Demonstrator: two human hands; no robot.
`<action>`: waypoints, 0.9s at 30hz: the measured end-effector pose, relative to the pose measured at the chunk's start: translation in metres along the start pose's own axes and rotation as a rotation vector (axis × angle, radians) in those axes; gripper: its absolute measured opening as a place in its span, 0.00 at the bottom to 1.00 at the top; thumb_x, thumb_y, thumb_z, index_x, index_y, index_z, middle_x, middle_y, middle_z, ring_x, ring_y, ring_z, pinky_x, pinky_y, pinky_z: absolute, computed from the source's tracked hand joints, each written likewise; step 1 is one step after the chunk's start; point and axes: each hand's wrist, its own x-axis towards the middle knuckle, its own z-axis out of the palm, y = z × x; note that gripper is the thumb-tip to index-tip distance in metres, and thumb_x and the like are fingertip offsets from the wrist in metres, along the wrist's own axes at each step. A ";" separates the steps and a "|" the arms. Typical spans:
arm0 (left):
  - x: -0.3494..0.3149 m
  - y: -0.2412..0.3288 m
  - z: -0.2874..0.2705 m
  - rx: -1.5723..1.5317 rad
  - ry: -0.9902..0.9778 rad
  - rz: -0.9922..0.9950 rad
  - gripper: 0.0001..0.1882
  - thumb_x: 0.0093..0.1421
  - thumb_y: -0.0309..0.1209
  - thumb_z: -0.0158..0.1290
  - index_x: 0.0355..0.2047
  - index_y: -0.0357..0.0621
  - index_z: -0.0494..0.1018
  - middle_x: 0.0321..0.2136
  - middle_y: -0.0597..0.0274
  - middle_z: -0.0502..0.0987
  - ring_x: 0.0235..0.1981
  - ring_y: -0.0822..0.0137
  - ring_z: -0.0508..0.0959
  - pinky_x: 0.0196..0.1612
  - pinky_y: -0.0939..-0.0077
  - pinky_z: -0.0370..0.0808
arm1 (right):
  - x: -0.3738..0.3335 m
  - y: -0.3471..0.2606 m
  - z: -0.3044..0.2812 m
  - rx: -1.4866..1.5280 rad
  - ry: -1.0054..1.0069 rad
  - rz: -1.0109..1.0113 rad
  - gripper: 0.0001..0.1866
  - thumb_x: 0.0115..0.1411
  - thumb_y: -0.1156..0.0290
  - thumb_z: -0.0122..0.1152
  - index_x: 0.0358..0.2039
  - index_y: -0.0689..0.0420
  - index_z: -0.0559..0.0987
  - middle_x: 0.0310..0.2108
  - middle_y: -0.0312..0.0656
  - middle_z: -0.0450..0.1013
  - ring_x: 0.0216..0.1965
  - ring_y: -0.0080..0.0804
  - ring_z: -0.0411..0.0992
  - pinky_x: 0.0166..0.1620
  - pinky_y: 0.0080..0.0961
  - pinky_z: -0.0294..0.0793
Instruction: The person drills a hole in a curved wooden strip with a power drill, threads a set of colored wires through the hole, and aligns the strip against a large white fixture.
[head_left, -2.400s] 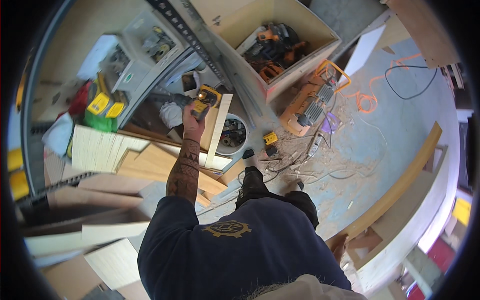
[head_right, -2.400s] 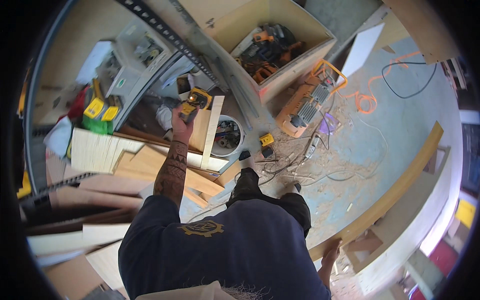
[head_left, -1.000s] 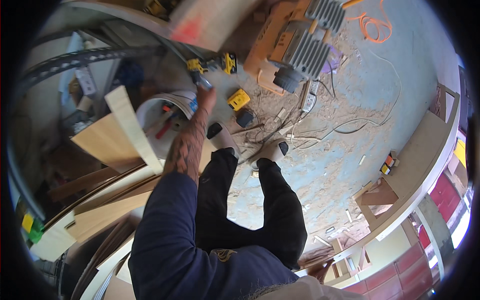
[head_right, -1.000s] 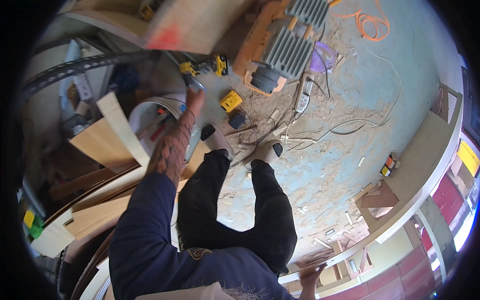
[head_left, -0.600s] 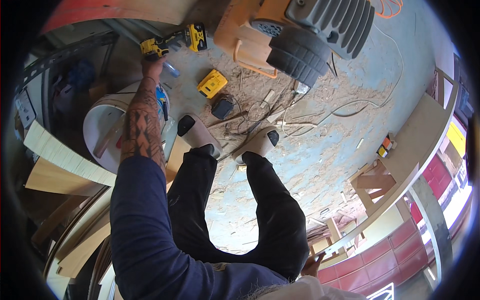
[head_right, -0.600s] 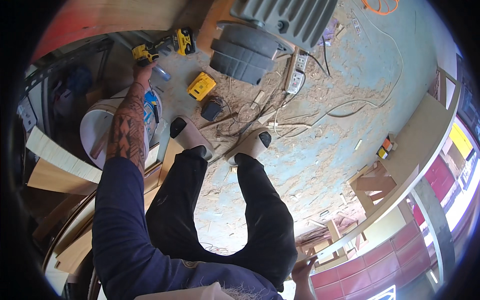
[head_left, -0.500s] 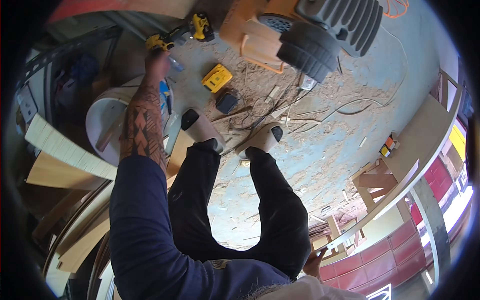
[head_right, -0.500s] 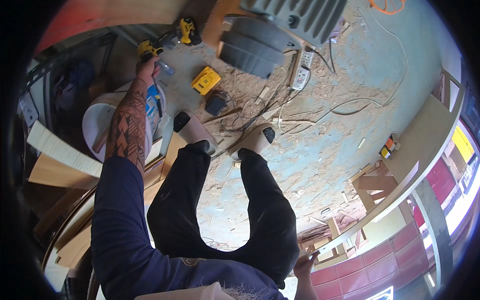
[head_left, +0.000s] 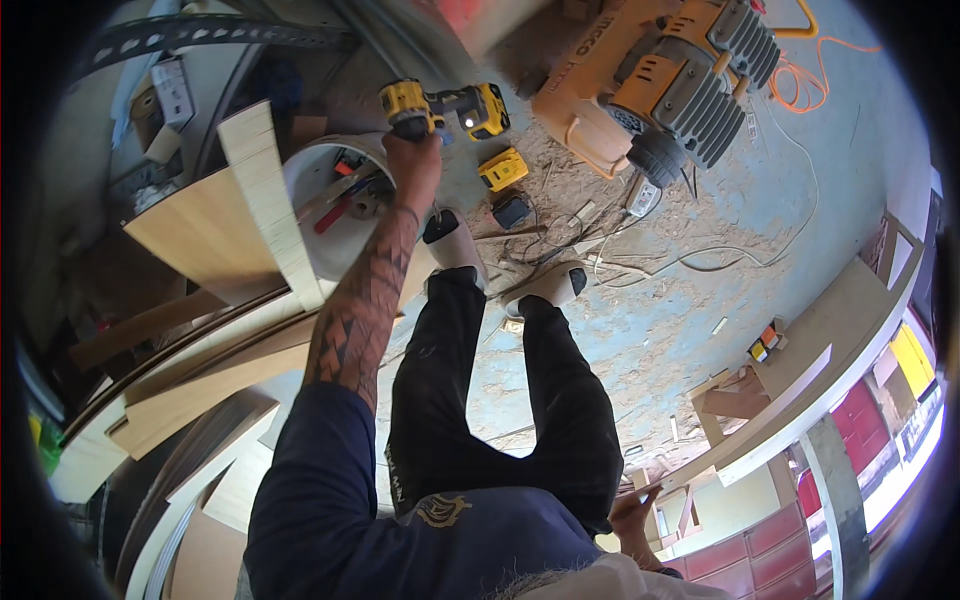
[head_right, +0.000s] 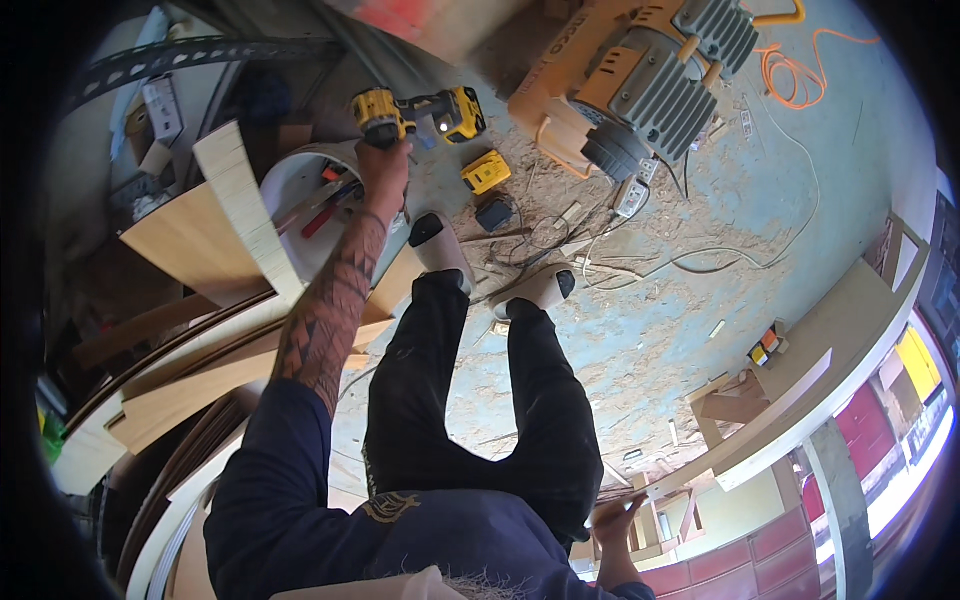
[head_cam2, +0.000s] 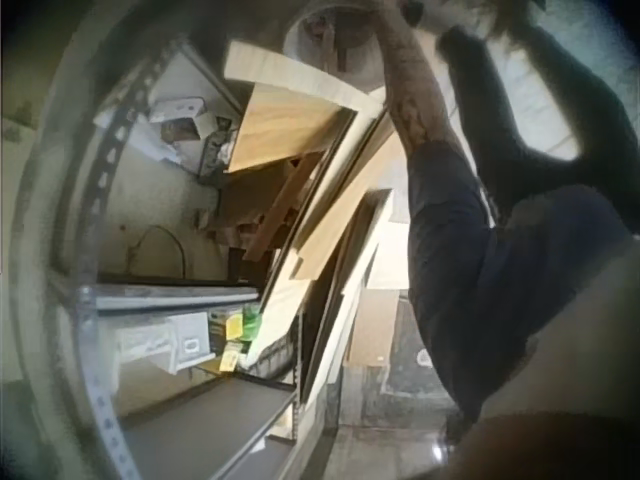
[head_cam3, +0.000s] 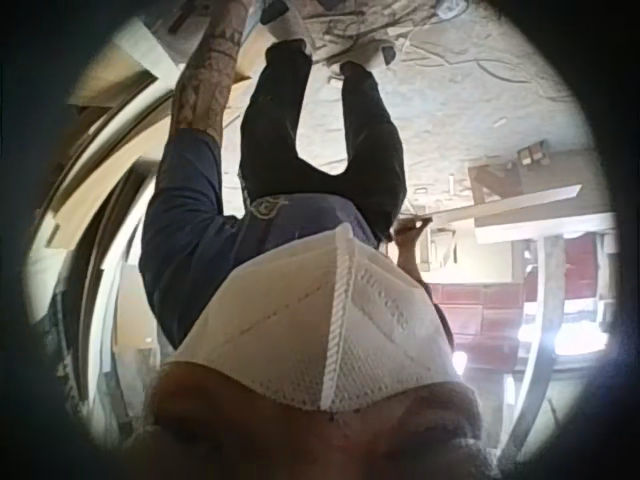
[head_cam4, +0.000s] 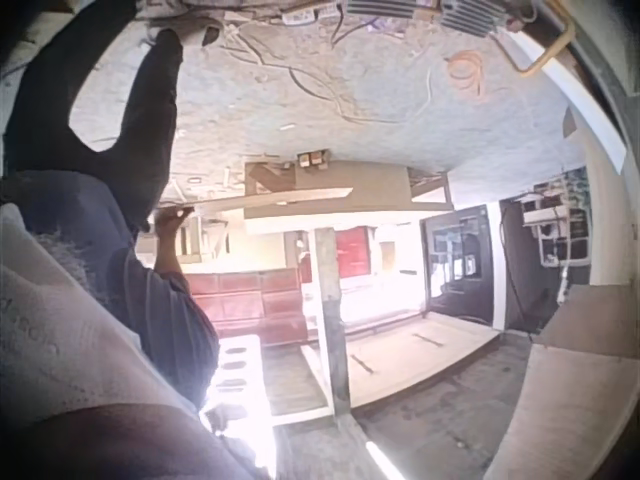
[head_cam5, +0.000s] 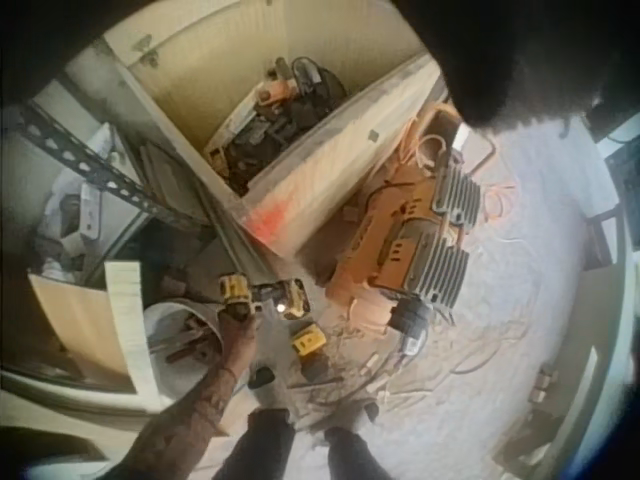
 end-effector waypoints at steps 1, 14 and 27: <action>-0.015 0.012 -0.028 0.040 -0.070 0.025 0.26 0.56 0.29 0.67 0.50 0.29 0.70 0.42 0.47 0.80 0.41 0.56 0.82 0.46 0.61 0.78 | 0.006 -0.012 -0.019 -0.006 -0.070 0.032 0.63 0.47 0.09 0.52 0.62 0.55 0.78 0.54 0.37 0.81 0.56 0.38 0.78 0.60 0.41 0.77; -0.206 0.115 -0.354 -0.322 -0.139 0.082 0.30 0.61 0.16 0.63 0.61 0.45 0.66 0.45 0.67 0.77 0.39 0.79 0.77 0.40 0.83 0.77 | 0.014 -0.044 0.015 -0.099 -0.183 -0.210 0.55 0.56 0.13 0.50 0.65 0.49 0.77 0.56 0.33 0.80 0.57 0.36 0.76 0.61 0.36 0.75; 0.025 0.196 -0.390 -0.138 0.273 0.439 0.24 0.59 0.25 0.67 0.53 0.35 0.69 0.38 0.59 0.80 0.33 0.69 0.79 0.38 0.70 0.79 | 0.010 -0.010 0.069 -0.088 -0.288 -0.260 0.54 0.63 0.19 0.50 0.77 0.44 0.60 0.72 0.34 0.65 0.71 0.36 0.64 0.74 0.36 0.60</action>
